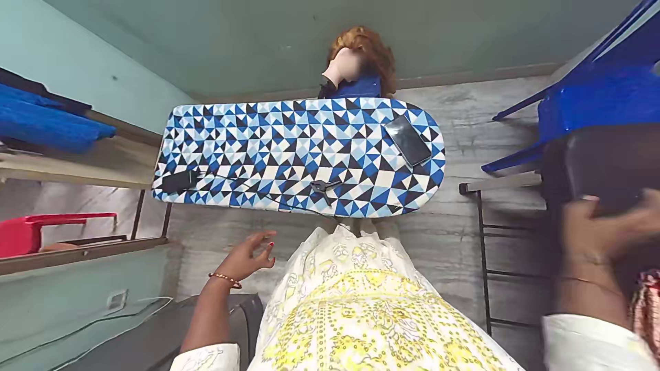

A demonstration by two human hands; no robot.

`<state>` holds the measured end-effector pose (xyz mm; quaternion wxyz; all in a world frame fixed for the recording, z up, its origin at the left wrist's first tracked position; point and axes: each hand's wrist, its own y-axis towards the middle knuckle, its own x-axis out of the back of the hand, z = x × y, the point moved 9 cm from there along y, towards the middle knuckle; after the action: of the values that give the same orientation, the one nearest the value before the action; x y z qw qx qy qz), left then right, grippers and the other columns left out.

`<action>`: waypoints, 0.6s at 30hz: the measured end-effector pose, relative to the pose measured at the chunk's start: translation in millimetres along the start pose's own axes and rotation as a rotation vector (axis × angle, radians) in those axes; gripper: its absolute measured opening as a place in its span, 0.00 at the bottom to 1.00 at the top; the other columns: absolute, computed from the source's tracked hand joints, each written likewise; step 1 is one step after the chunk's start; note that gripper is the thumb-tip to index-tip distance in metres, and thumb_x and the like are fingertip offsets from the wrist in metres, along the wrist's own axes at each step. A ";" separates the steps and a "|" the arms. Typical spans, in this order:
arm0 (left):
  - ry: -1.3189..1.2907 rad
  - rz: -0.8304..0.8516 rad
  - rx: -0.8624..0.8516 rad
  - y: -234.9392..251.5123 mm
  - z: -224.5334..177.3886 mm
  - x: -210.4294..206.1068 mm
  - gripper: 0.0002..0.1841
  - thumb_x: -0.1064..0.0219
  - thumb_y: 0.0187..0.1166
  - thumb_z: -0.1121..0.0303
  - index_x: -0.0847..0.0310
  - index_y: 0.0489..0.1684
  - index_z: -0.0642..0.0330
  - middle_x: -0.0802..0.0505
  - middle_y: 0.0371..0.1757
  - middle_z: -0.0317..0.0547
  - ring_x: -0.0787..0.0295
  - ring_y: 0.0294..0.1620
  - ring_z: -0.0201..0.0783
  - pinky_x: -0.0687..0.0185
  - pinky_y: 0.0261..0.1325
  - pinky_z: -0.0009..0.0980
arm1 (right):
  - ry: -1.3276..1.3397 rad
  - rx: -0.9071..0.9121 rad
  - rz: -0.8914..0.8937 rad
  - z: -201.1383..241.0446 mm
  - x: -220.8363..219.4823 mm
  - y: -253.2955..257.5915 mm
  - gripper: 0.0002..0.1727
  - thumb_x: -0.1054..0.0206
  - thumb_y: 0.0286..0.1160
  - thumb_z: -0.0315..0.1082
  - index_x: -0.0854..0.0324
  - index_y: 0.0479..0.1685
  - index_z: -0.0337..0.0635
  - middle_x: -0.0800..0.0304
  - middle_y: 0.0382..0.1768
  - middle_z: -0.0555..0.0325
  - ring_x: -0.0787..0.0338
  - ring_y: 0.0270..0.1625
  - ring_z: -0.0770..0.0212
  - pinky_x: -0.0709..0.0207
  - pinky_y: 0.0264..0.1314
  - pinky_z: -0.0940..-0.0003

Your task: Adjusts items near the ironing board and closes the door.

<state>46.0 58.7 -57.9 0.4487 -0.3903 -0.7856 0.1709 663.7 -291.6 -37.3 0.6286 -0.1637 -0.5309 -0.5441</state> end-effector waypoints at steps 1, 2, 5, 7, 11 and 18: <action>-0.002 0.009 0.003 1.2 1.8 -1.1 0.28 0.32 0.78 0.74 0.28 0.78 0.70 0.20 0.77 0.67 0.17 0.73 0.57 0.24 0.77 0.49 | 0.143 0.055 0.042 21.6 -33.4 -18.8 0.39 0.36 0.78 0.44 0.36 0.79 0.17 0.36 0.78 0.14 0.37 0.84 0.22 0.48 0.91 0.45; -0.005 0.016 0.010 2.0 6.6 -1.6 0.27 0.32 0.78 0.73 0.28 0.78 0.70 0.20 0.77 0.67 0.18 0.74 0.57 0.24 0.77 0.49 | 0.253 0.074 0.096 54.9 -60.5 -41.0 0.40 0.33 0.75 0.43 0.35 0.78 0.18 0.37 0.79 0.16 0.39 0.85 0.23 0.49 0.91 0.45; -0.017 0.036 0.071 5.1 33.5 -0.8 0.27 0.33 0.80 0.73 0.29 0.79 0.69 0.19 0.77 0.66 0.17 0.73 0.57 0.23 0.76 0.50 | 0.465 0.111 0.338 168.1 -112.6 -119.5 0.37 0.33 0.74 0.40 0.32 0.77 0.19 0.36 0.81 0.19 0.38 0.85 0.24 0.45 0.89 0.41; -0.054 0.054 0.110 9.6 51.6 1.3 0.29 0.30 0.77 0.75 0.30 0.80 0.69 0.19 0.75 0.67 0.16 0.72 0.58 0.22 0.75 0.51 | 0.562 0.238 0.446 233.7 -127.6 -165.5 0.30 0.35 0.75 0.39 0.23 0.70 0.23 0.28 0.77 0.23 0.28 0.80 0.27 0.35 0.83 0.40; -0.102 0.074 0.090 26.6 79.4 7.6 0.28 0.30 0.78 0.74 0.29 0.79 0.69 0.19 0.75 0.68 0.16 0.71 0.59 0.22 0.75 0.51 | 0.684 0.497 0.597 309.3 -139.1 -218.9 0.18 0.35 0.75 0.34 0.12 0.55 0.30 0.12 0.61 0.32 0.13 0.65 0.36 0.20 0.69 0.45; -0.127 -0.001 0.006 67.4 152.4 79.1 0.24 0.35 0.84 0.70 0.26 0.78 0.70 0.20 0.78 0.66 0.24 0.80 0.56 0.33 0.85 0.47 | 0.440 0.530 0.665 359.6 -180.1 -223.2 0.24 0.37 0.74 0.35 0.19 0.63 0.24 0.18 0.64 0.24 0.16 0.66 0.26 0.22 0.65 0.34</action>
<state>-73.9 174.7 -136.6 0.3991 -0.3770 -0.8121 0.1977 324.3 3.0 -135.1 0.8863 -0.0395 -0.4244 -0.1813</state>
